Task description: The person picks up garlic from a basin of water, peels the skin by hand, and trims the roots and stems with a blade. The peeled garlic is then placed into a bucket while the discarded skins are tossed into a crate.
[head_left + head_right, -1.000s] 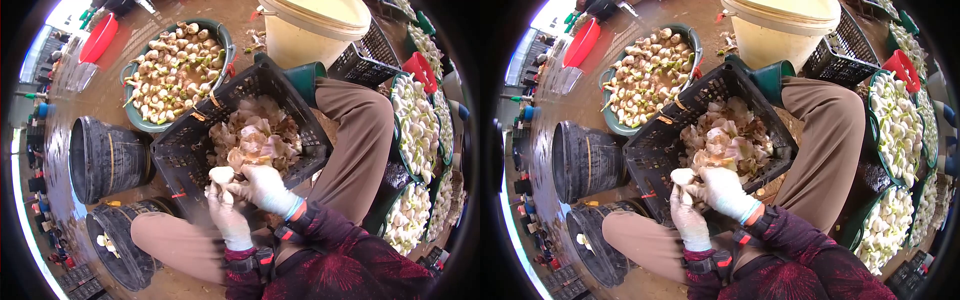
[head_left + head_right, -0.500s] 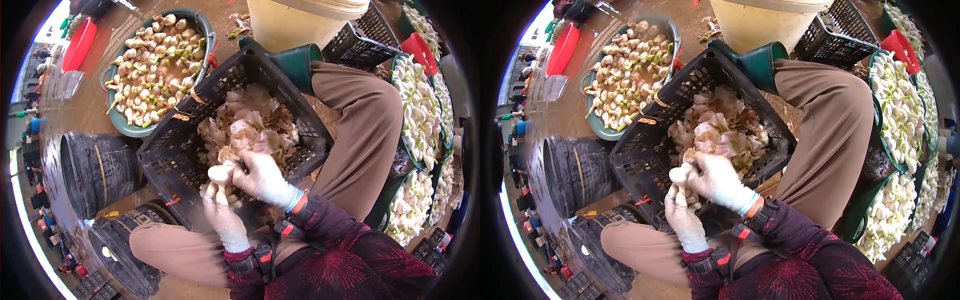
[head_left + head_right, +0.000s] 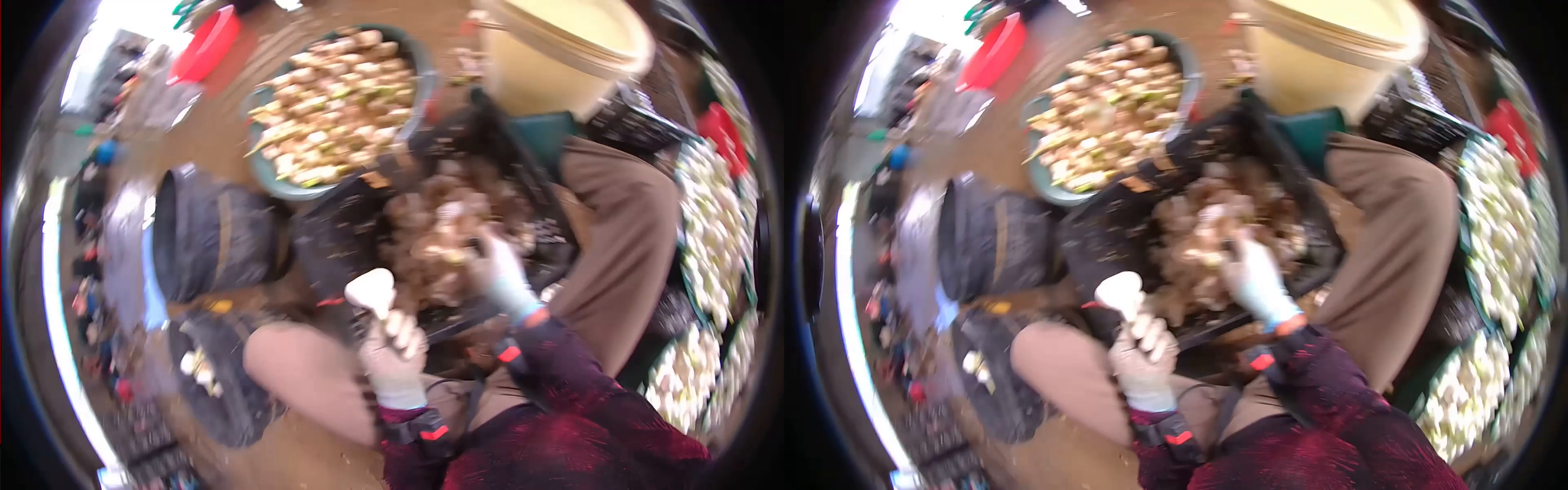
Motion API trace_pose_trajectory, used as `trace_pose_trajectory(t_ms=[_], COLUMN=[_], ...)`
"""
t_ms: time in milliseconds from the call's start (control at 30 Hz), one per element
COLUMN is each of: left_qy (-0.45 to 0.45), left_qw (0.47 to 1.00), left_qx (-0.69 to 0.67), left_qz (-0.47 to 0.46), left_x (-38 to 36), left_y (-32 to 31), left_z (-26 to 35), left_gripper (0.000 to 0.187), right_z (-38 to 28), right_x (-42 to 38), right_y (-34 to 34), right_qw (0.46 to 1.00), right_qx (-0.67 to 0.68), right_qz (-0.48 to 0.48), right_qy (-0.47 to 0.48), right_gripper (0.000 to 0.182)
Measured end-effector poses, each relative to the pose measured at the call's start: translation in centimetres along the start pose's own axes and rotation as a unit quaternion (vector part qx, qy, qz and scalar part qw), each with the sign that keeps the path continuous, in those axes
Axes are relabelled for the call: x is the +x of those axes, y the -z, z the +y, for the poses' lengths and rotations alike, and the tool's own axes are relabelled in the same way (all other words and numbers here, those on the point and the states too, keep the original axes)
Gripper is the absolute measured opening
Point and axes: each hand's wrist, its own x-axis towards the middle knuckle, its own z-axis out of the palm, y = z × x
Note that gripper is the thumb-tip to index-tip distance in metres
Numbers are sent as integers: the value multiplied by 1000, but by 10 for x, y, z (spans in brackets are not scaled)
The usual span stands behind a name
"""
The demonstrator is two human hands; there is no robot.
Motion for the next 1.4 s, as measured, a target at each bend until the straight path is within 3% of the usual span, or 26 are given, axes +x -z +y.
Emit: trace_pose_trajectory(t_ms=[67, 133, 200, 267, 300, 333, 367, 400, 467, 533, 600, 667, 733, 800, 867, 933, 1000, 1033, 1067, 1133, 1233, 1267, 1333, 1400], left_qy=[-33, -105, -195, -237, -323, -389, -423, -291, -189, -162, -89, 40, 95, 159, 208, 218, 236, 195, 163, 51, -38, -50, -52, -43], left_qw=[999, 994, 972, 956, 928, 908, 897, 920, 939, 927, 833, 715, 623, 459, 350, 321, 390, 395, 448, 623, 787, 830, 885, 932], left_qx=[-28, -29, 80, -27, -54, -99, -70, 20, 145, 326, 545, 697, 776, 874, 913, 922, 890, 897, 879, 780, 611, 552, 463, 361], left_qz=[-3, -8, -105, -172, -177, -117, -112, -261, -247, -90, -37, 8, 29, 37, -2, 2, -7, -31, -19, -30, -73, -57, -20, 6], left_x=[-2, -12, -24, -35, -28, -17, 7, 38, 113, 185, 264, 328, 381, 424, 453, 454, 444, 436, 424, 384, 301, 259, 193, 142], left_y=[-11, -34, -53, -63, -82, -96, -103, -90, -109, -133, -138, -130, -110, -90, -75, -86, -95, -99, -104, -118, -127, -134, -117, -87], left_z=[18, 53, 111, 176, 182, 198, 200, 215, 203, 166, 134, 110, 91, 76, 68, 62, 64, 64, 69, 76, 79, 65, 47, 31], left_gripper=[38, 34, 22, 40, 50, 55, 60, 57, 54, 46, 47, 53, 61, 61, 64, 53, 37, 28, 30, 33, 30, 30, 31, 33], right_z=[-6, 0, -3, -4, -13, -7, -19, -26, -32, -38, -30, -33, -28, -27, -27, -27, -32, -35, -37, -42, -42, -46, -65, -75], right_x=[8, 9, 5, 5, 5, 4, 4, 5, 2, 6, 9, 15, 19, 25, 31, 35, 40, 41, 40, 38, 33, 30, 31, 27], right_y=[6, -4, -11, -4, -1, -8, -6, -6, -5, 2, -2, 1, -1, -6, -6, -8, -3, -1, 1, 7, 10, 10, 18, 20], right_qw=[993, 984, 989, 997, 995, 999, 995, 995, 993, 993, 980, 981, 974, 983, 962, 957, 962, 966, 966, 964, 976, 967, 952, 971], right_qx=[74, 150, 127, 66, 62, -4, 90, 34, 96, 74, 111, 105, 65, 86, 112, 120, 105, 89, 90, 98, 165, 225, 264, 208], right_qz=[-56, -46, -54, -28, -51, -44, -41, -38, -71, -90, -141, -139, -188, -138, -190, -202, -197, -197, -197, -206, -138, -116, -146, -114], right_qy=[-70, -85, -53, -14, -55, 25, 18, 89, 20, 3, -87, -91, -111, -89, -163, -172, -157, -141, -142, -139, -19, -1, -53, 36], right_gripper=[12, 10, 10, 17, 22, 22, 23, 27, 25, 23, 21, 17, 26, 18, 18, 20, 20, 21, 21, 20, 34, 40, 48, 53])
